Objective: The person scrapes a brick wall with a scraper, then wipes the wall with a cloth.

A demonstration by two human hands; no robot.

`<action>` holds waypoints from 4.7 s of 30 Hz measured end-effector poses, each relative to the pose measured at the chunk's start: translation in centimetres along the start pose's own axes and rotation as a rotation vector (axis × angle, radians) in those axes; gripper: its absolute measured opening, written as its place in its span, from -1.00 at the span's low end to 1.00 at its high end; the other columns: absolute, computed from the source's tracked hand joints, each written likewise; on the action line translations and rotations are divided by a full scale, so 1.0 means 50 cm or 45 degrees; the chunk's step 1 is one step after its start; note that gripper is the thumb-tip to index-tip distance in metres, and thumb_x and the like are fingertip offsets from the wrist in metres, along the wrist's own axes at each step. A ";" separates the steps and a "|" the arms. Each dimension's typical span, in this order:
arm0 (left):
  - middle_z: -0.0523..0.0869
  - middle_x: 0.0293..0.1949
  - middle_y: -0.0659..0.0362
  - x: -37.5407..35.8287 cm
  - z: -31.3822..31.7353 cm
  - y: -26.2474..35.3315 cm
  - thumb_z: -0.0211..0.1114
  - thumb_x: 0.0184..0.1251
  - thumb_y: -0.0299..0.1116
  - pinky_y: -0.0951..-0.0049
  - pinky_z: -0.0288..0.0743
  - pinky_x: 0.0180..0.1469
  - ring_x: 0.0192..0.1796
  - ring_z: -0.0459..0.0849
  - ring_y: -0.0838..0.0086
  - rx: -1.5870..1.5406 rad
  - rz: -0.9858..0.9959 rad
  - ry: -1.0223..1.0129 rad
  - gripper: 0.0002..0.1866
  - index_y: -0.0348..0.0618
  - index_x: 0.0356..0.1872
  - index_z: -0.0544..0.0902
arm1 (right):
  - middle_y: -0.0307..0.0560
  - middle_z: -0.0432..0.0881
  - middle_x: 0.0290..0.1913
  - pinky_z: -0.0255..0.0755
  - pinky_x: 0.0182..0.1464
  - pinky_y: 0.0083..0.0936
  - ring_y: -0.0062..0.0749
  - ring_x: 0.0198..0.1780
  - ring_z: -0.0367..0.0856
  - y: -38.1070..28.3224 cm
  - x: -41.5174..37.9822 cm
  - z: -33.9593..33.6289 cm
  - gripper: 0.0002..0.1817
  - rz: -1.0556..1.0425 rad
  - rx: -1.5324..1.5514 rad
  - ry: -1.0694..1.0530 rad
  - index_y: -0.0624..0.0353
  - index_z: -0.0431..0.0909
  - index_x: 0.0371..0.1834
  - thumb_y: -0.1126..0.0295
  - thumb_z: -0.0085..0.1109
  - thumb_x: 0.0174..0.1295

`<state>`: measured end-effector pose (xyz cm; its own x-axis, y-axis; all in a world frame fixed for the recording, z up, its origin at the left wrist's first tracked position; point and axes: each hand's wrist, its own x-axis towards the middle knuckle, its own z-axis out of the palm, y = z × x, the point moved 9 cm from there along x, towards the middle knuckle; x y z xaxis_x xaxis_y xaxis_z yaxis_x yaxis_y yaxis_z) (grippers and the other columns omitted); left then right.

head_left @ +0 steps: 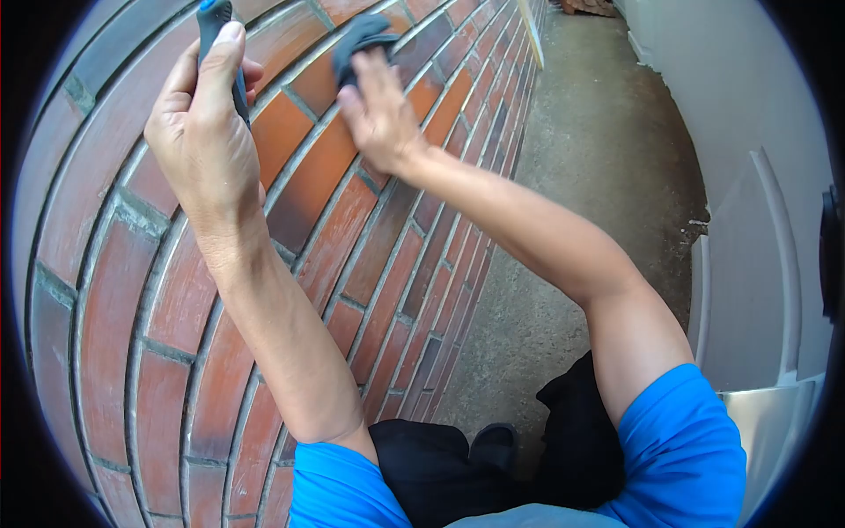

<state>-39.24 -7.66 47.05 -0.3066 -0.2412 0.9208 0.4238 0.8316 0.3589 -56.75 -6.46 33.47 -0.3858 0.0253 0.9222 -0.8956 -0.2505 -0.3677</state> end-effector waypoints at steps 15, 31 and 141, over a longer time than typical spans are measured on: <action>0.71 -0.47 0.24 -0.006 0.045 -0.065 0.32 0.42 -0.13 0.46 0.50 -0.08 -0.29 0.66 0.58 0.086 -0.007 0.001 -0.66 -0.22 -0.08 0.78 | 0.44 0.41 0.26 0.05 0.48 0.22 0.40 0.40 0.28 0.019 0.046 -0.013 -0.61 -0.270 -0.060 0.053 0.31 0.43 0.13 0.23 0.00 0.42; 0.74 -0.46 0.21 -0.014 0.043 -0.069 0.30 0.44 -0.14 0.46 0.54 -0.10 -0.32 0.67 0.60 -0.002 0.019 0.083 -0.65 -0.25 -0.07 0.78 | 0.38 0.45 0.23 0.03 0.46 0.20 0.29 0.41 0.25 0.100 -0.046 -0.039 -0.63 -0.228 -0.048 -0.008 0.22 0.50 0.16 0.27 -0.03 0.41; 0.67 -0.38 0.12 0.011 -0.179 0.155 0.10 0.52 -0.22 0.35 0.47 -0.02 -0.23 0.65 0.45 -0.278 0.208 0.343 -0.61 -0.37 0.06 0.63 | 0.11 0.46 0.36 0.21 0.47 0.13 0.09 0.49 0.30 -0.363 0.031 0.049 -0.56 -0.705 0.191 0.082 0.10 0.60 0.14 0.60 0.11 0.16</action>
<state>-28.50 -5.85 51.71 0.0025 -0.2610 0.9653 0.6289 0.7509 0.2014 -40.56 -4.27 41.87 0.1144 0.2499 0.9615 -0.9283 -0.3178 0.1930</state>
